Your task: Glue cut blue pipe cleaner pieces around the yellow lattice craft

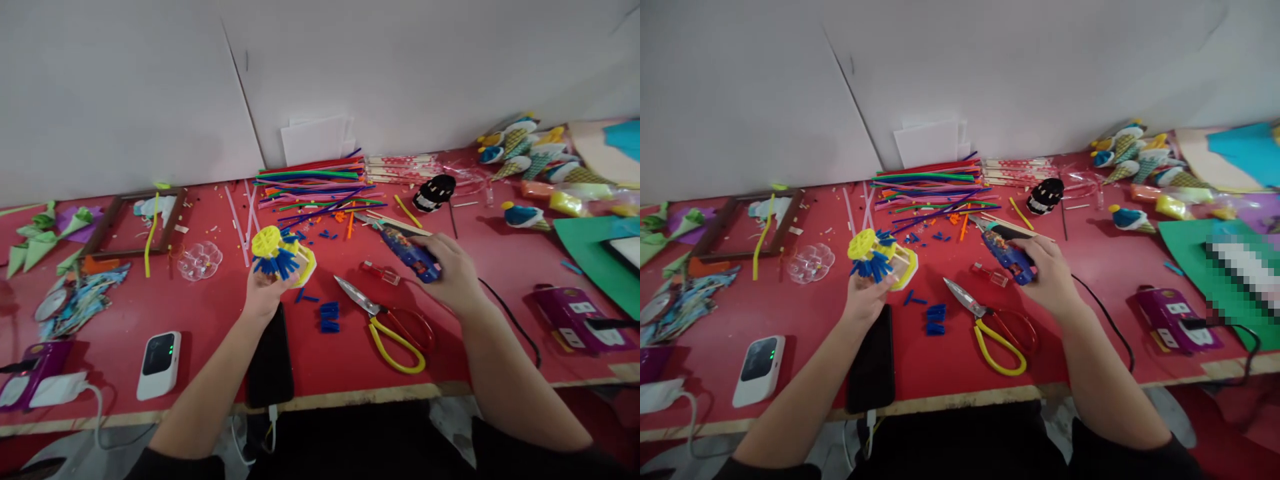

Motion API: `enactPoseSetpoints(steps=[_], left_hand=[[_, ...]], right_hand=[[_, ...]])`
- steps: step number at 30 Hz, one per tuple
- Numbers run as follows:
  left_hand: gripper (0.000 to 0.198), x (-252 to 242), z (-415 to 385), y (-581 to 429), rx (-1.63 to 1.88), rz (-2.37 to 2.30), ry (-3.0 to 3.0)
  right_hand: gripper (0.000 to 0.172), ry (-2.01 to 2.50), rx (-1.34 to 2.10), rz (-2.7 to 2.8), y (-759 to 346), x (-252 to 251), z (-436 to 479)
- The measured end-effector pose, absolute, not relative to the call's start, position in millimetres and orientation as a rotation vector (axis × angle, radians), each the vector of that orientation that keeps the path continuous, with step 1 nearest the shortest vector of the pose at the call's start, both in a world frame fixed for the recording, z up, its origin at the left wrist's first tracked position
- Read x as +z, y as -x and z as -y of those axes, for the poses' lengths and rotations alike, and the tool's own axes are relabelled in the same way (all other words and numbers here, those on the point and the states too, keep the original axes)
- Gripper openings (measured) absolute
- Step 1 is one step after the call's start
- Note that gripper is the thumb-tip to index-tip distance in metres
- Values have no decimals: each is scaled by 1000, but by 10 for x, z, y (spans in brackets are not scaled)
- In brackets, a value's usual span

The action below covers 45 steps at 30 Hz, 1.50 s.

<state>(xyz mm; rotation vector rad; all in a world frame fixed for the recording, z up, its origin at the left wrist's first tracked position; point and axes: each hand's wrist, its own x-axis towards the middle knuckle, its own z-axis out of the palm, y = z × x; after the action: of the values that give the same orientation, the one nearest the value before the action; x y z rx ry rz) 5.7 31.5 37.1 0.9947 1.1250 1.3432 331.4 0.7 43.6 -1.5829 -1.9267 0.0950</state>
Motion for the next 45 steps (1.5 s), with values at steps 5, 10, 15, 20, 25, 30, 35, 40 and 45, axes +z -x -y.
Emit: enactPoseSetpoints(steps=[5, 10, 15, 20, 25, 30, 35, 40, 45], left_hand=[[45, 330, -245, 21, 1268, -1103, -953], [46, 393, -206, 54, 1217, -1064, -928], [48, 444, -138, -12, 1215, -1091, -800], [44, 354, -93, -18, 1211, -1172, -877], [56, 232, -61, 32, 1212, -1228, -1045], [46, 210, 9, 32, 1191, -1240, -1041], [55, 237, 8, -54, 1267, -1192, -1061], [63, 303, -34, -121, 1628, -1091, -1263], [73, 298, -46, -110, 1643, -1065, -1315]], right_hand=[[50, 1729, 167, 2120, -3547, 308, 52], [44, 1946, 56, 2135, -3915, 115, 260], [51, 1981, -17, 2071, -3950, 253, 505], [28, 1805, 112, 2102, -3354, 384, 878], [38, 1870, 155, 2220, -2998, 247, 1103], [40, 1859, 229, 2272, -2988, 278, 1214], [35, 1928, 255, 2201, -2852, 176, 1138], [13, 2082, 422, 2022, -2742, 198, 963], [31, 1690, 1022, 1701, -2569, 546, 1004]])
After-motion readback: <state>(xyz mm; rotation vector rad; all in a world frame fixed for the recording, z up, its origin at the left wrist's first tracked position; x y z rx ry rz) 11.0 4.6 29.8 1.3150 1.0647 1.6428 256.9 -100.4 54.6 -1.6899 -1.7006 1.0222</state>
